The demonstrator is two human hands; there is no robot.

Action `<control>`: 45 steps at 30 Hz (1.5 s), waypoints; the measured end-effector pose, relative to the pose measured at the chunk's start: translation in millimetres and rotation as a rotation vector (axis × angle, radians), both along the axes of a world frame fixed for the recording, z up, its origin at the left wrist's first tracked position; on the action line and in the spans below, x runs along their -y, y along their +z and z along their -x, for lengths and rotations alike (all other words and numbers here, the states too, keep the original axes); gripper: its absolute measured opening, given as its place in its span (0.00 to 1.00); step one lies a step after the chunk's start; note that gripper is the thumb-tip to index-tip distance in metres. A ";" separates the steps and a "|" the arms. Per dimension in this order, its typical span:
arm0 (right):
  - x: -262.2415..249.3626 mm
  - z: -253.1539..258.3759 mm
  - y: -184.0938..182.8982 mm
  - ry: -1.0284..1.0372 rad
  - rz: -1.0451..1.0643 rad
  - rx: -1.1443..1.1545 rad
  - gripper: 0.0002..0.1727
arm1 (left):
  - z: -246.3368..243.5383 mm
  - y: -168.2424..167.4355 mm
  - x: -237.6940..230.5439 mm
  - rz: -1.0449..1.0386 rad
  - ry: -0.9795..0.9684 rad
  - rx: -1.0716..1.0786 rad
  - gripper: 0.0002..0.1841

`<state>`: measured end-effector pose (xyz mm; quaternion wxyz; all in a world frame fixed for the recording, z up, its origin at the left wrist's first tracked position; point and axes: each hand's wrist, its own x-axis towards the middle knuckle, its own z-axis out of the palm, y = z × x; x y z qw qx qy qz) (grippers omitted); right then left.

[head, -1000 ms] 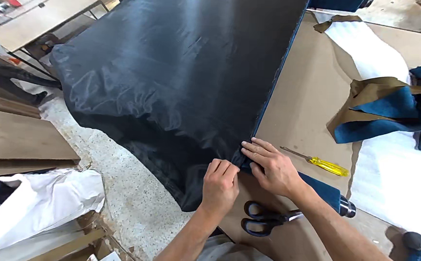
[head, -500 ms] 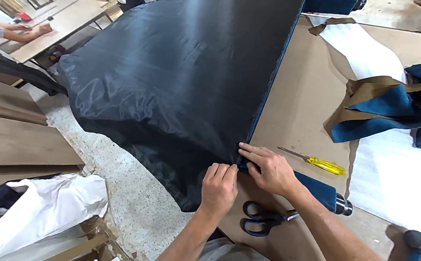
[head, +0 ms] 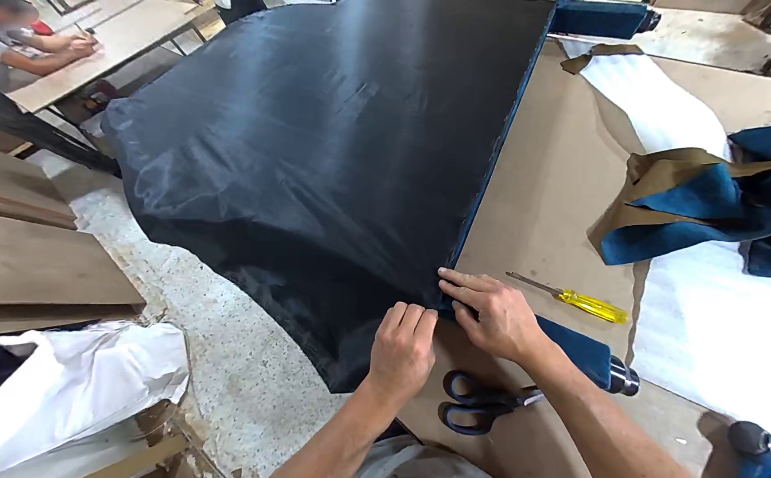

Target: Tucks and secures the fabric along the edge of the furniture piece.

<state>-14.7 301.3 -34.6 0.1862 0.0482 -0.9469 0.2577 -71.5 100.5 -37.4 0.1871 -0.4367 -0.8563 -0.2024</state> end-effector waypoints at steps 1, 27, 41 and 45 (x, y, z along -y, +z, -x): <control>0.2 0.2 -0.2 -0.002 0.000 0.003 0.20 | 0.6 -1.5 1.1 -0.006 -0.009 0.001 0.09; 23.6 -30.8 -6.3 -0.060 -0.197 -0.079 0.19 | -1.7 2.3 2.6 -0.136 0.006 0.185 0.08; 18.9 -33.5 -3.5 -0.104 0.052 -0.129 0.10 | -3.2 4.4 -0.3 -0.117 0.004 0.187 0.08; 4.8 -20.0 19.7 -0.224 0.093 -0.006 0.13 | 0.1 12.2 -1.2 -0.155 0.053 0.209 0.08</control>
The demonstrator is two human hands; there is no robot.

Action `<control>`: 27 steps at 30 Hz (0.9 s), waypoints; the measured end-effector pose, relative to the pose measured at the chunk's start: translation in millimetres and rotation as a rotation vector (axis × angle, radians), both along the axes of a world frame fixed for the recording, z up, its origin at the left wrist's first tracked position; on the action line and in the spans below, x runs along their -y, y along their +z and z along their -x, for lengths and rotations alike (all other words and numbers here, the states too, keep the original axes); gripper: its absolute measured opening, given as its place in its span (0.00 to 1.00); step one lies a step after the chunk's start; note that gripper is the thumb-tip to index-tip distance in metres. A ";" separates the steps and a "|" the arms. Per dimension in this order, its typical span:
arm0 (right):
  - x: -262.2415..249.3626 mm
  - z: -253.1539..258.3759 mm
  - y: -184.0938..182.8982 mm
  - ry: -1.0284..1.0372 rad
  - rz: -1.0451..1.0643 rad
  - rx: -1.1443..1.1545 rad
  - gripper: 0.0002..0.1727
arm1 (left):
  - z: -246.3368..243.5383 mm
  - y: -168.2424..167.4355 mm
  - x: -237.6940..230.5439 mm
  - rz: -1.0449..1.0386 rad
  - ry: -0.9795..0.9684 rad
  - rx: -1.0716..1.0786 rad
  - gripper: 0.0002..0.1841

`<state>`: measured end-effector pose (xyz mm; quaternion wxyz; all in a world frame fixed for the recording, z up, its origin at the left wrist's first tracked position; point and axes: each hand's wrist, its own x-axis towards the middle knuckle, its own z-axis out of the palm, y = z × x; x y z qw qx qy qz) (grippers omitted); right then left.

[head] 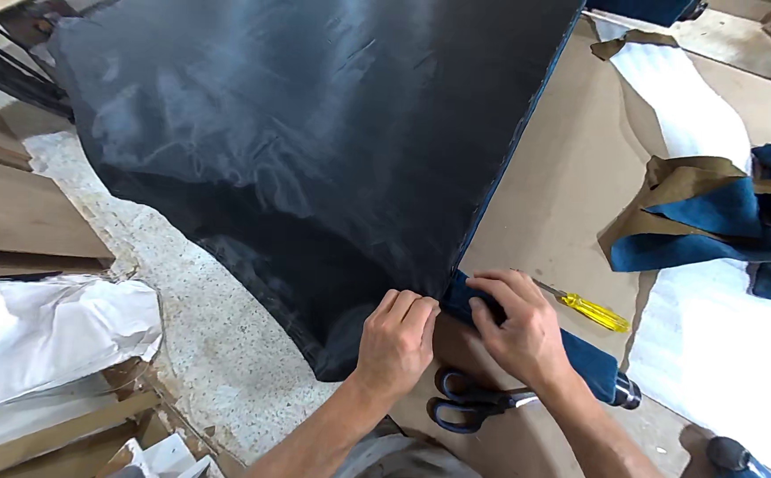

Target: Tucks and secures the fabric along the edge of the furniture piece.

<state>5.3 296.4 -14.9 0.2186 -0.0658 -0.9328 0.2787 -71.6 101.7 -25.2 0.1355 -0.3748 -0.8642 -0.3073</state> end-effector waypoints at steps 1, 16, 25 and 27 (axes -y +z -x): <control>-4.8 3.2 3.1 -0.009 -0.007 0.021 0.14 | 0.3 1.2 -0.4 0.005 0.008 0.010 0.08; -173.0 -80.5 -18.6 -0.038 -0.194 0.568 0.21 | 1.5 5.9 -21.2 0.058 -0.027 -0.086 0.17; -45.6 -46.5 87.0 0.002 -0.059 0.713 0.27 | 3.9 -16.5 -14.4 0.057 -0.094 -0.057 0.16; -38.3 -52.3 77.1 0.003 -0.083 0.655 0.25 | 3.8 -18.5 -14.3 0.046 -0.086 -0.055 0.16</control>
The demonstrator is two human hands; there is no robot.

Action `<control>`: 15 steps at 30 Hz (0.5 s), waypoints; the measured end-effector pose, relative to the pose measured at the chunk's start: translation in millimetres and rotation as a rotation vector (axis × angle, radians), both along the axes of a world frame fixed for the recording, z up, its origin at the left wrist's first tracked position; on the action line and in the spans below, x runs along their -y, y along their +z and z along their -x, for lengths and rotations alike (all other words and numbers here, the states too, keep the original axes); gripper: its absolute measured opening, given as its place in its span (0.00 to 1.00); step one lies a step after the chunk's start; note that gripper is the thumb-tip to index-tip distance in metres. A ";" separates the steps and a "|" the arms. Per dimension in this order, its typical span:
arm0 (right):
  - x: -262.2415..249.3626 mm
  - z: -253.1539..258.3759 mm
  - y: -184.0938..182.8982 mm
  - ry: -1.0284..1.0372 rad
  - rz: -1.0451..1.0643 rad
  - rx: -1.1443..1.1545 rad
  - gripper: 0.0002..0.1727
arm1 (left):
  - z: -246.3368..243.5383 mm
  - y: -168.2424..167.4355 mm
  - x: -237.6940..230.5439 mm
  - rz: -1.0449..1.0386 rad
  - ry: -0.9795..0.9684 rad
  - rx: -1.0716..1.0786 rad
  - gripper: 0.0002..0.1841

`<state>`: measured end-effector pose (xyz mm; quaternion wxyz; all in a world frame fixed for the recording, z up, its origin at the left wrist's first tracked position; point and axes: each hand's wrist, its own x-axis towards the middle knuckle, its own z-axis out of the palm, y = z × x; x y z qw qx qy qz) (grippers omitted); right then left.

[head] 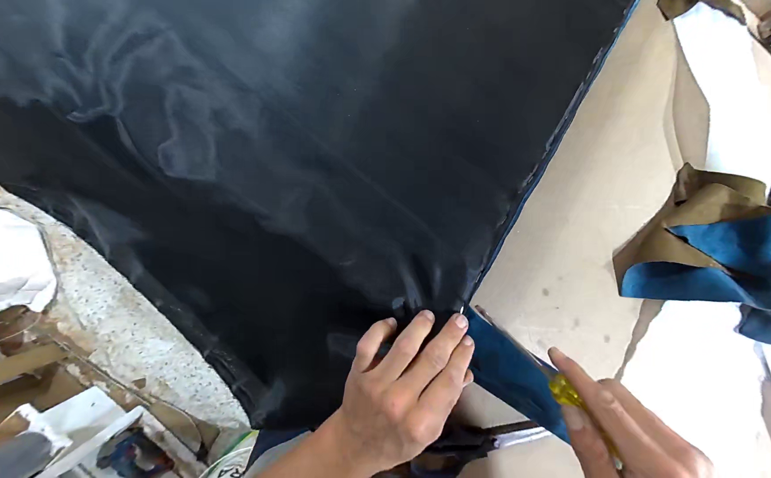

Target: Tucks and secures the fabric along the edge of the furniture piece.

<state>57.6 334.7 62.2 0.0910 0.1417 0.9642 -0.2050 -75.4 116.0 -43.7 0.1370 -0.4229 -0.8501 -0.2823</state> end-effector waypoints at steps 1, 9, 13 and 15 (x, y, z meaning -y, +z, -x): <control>3.1 -1.6 -3.3 0.001 0.000 -0.036 0.23 | -0.3 -1.1 -0.1 -0.007 0.003 0.002 0.16; 8.4 -4.2 -3.2 0.021 -0.049 -0.109 0.18 | -3.2 -3.3 -0.1 -0.026 0.000 0.017 0.15; 7.7 -2.6 -1.0 0.029 -0.031 -0.116 0.19 | -4.8 -4.0 -0.9 -0.039 0.010 0.024 0.15; 10.8 -1.6 0.0 0.013 -0.019 -0.116 0.18 | -5.2 -3.9 -0.9 -0.041 0.012 0.031 0.15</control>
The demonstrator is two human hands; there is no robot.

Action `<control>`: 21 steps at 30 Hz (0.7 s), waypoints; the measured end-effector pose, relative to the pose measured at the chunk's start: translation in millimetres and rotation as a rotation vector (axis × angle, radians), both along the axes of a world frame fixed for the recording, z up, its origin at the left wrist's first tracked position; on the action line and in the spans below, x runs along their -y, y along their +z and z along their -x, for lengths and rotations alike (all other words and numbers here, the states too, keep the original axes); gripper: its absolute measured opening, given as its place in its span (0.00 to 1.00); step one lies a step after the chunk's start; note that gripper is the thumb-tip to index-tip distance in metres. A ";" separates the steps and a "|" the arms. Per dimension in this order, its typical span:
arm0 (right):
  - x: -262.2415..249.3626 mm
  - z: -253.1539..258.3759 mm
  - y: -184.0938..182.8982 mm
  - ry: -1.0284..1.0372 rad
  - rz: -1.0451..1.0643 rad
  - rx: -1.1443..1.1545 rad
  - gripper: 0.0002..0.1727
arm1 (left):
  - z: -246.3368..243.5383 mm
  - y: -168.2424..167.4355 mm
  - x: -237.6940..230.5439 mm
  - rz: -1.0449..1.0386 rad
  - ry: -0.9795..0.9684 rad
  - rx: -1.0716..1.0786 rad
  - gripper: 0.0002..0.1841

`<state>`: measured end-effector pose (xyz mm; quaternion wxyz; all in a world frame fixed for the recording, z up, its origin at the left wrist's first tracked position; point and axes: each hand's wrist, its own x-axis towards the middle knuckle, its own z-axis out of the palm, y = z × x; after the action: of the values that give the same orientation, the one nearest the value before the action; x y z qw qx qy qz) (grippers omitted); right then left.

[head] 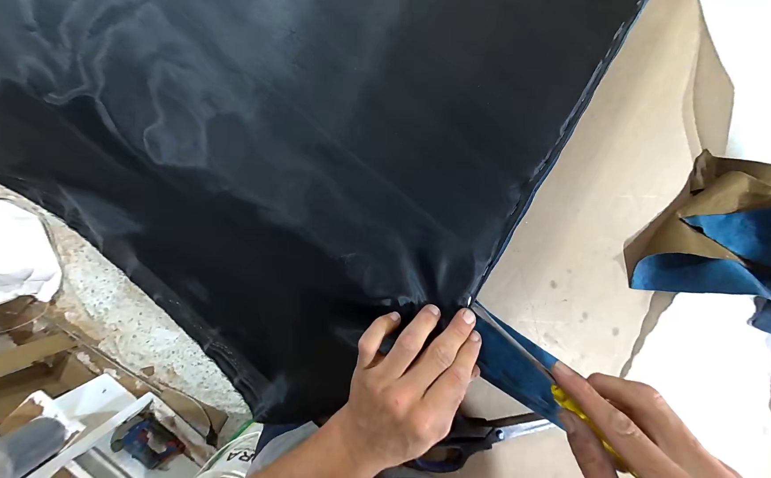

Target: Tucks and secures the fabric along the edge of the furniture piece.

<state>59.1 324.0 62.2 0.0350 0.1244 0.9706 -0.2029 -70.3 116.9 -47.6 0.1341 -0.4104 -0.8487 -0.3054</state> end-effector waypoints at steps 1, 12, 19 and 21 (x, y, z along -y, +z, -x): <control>1.7 0.7 0.0 -0.004 -0.004 0.004 0.18 | 0.0 -0.2 0.0 0.000 0.002 0.002 0.15; 7.1 7.2 9.1 0.026 -0.069 0.099 0.19 | -0.1 -3.3 -0.4 -0.012 -0.001 -0.001 0.15; 22.3 18.1 18.1 0.096 -0.266 0.168 0.22 | -4.7 -15.4 -1.0 -0.076 0.032 0.017 0.14; 27.0 19.8 14.3 0.113 -0.332 0.163 0.22 | -4.6 -22.3 0.0 -0.086 0.029 0.013 0.14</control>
<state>39.3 297.0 76.5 0.1037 0.0899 0.9902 -0.0272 -65.7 116.9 -69.9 0.1506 -0.3896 -0.8416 -0.3425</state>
